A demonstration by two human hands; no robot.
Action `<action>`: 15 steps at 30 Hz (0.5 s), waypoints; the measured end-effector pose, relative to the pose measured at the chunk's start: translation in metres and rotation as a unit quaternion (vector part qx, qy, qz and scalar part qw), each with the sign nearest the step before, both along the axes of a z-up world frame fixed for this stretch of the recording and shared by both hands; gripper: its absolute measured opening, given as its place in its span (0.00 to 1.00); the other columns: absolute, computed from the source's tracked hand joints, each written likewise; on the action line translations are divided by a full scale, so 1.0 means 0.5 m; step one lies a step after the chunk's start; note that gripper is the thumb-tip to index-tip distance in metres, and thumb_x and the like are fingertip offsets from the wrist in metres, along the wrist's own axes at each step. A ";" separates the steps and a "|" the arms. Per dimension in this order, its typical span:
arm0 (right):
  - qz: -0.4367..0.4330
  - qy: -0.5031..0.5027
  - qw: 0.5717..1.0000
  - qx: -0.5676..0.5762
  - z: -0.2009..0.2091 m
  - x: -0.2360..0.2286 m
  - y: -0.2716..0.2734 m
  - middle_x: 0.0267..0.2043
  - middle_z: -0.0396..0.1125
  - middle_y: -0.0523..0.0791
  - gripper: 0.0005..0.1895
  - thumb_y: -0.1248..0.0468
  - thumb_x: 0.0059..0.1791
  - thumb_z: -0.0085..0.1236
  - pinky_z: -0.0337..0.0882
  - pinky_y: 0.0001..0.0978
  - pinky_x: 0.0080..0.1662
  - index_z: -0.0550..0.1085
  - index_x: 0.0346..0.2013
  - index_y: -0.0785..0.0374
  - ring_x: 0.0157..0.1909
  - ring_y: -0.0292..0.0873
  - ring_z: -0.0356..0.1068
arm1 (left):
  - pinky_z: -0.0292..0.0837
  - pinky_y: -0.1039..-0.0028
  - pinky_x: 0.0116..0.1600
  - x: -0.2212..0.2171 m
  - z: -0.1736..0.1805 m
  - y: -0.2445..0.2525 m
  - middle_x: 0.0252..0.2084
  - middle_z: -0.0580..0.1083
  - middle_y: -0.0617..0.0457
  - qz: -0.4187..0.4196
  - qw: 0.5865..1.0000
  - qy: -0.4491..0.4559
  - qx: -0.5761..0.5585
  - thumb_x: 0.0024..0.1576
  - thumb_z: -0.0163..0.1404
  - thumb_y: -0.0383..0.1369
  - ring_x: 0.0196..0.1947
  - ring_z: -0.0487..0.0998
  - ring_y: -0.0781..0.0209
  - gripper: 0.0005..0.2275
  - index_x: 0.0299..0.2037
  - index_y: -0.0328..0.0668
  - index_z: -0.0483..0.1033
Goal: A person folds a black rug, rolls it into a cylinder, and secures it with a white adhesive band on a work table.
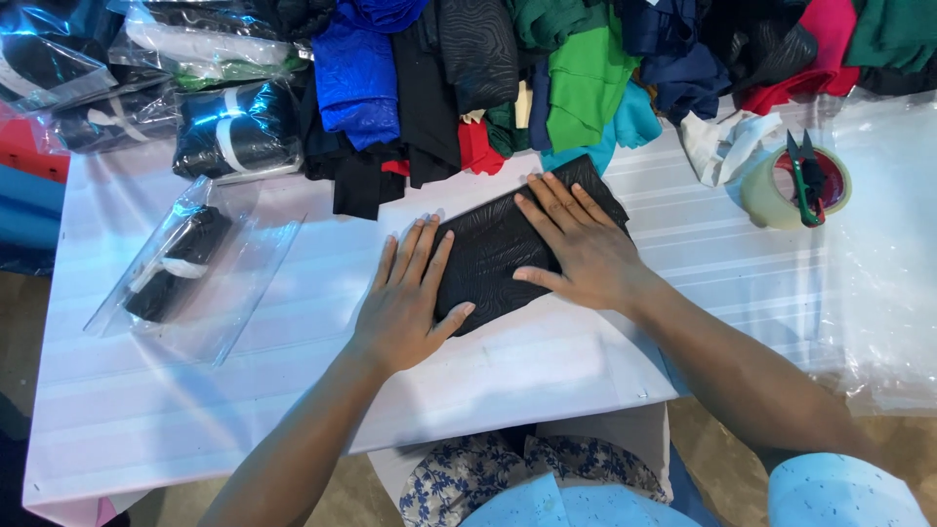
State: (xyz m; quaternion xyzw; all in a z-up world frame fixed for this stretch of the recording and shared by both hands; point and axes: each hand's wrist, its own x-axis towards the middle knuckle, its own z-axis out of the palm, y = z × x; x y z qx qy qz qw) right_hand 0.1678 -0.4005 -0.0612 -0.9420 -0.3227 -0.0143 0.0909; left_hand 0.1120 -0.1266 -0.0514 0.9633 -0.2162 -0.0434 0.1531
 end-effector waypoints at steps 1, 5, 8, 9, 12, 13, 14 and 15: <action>-0.017 0.003 1.000 -0.006 -0.003 0.001 -0.007 0.82 0.36 0.51 0.49 0.30 0.52 0.40 0.31 0.47 0.76 0.48 0.78 0.56 0.82 0.50 0.33 | 0.22 0.50 0.77 -0.002 0.002 0.000 0.81 0.41 0.44 0.007 1.000 0.007 0.004 0.63 0.43 0.56 0.80 0.35 0.49 0.38 0.78 0.45 0.45; -0.060 0.021 0.997 -0.035 -0.008 0.009 -0.017 0.82 0.33 0.52 0.51 0.30 0.52 0.41 0.29 0.45 0.76 0.46 0.78 0.59 0.82 0.49 0.30 | 0.21 0.47 0.76 -0.007 0.001 0.000 0.81 0.41 0.45 0.027 1.000 0.014 0.005 0.62 0.43 0.58 0.80 0.34 0.49 0.38 0.77 0.45 0.47; -0.068 0.015 0.997 -0.026 -0.001 0.005 -0.011 0.82 0.35 0.54 0.51 0.31 0.53 0.42 0.31 0.46 0.76 0.46 0.78 0.61 0.82 0.50 0.32 | 0.24 0.50 0.77 -0.002 -0.003 0.007 0.80 0.47 0.46 0.047 0.997 0.027 -0.054 0.63 0.37 0.58 0.80 0.40 0.50 0.36 0.77 0.46 0.51; -0.068 0.013 0.997 -0.025 0.003 0.005 -0.009 0.82 0.35 0.54 0.51 0.31 0.53 0.42 0.31 0.46 0.76 0.46 0.78 0.61 0.82 0.50 0.32 | 0.24 0.50 0.77 0.003 -0.007 0.014 0.80 0.47 0.46 0.047 0.997 0.025 -0.053 0.63 0.37 0.58 0.80 0.40 0.50 0.36 0.77 0.46 0.51; -0.086 -0.013 0.996 -0.008 0.019 -0.004 -0.002 0.81 0.35 0.56 0.53 0.31 0.52 0.43 0.32 0.47 0.76 0.46 0.78 0.64 0.82 0.54 0.31 | 0.45 0.49 0.75 0.010 -0.019 0.030 0.74 0.57 0.47 0.113 0.987 0.016 -0.113 0.67 0.38 0.49 0.76 0.51 0.47 0.28 0.75 0.47 0.55; -0.075 -0.013 0.997 0.008 0.027 -0.006 0.004 0.81 0.35 0.57 0.53 0.31 0.52 0.43 0.32 0.47 0.76 0.45 0.78 0.63 0.82 0.54 0.30 | 0.53 0.54 0.69 0.014 -0.021 0.034 0.65 0.63 0.49 0.115 0.987 -0.029 -0.105 0.68 0.38 0.44 0.68 0.59 0.49 0.23 0.72 0.47 0.61; -0.062 -0.013 0.998 0.023 0.036 -0.006 0.011 0.81 0.35 0.57 0.53 0.31 0.52 0.43 0.32 0.48 0.76 0.45 0.78 0.63 0.82 0.54 0.30 | 0.62 0.58 0.62 0.017 -0.022 0.040 0.56 0.69 0.51 0.119 0.985 -0.075 -0.096 0.70 0.38 0.39 0.59 0.66 0.51 0.18 0.68 0.48 0.67; -0.058 -0.014 0.998 0.024 0.030 -0.001 0.010 0.81 0.35 0.57 0.53 0.31 0.52 0.43 0.32 0.48 0.76 0.45 0.78 0.63 0.82 0.54 0.30 | 0.62 0.58 0.62 0.023 -0.027 0.046 0.56 0.69 0.51 0.122 0.985 -0.076 -0.096 0.70 0.38 0.39 0.59 0.66 0.51 0.18 0.68 0.48 0.67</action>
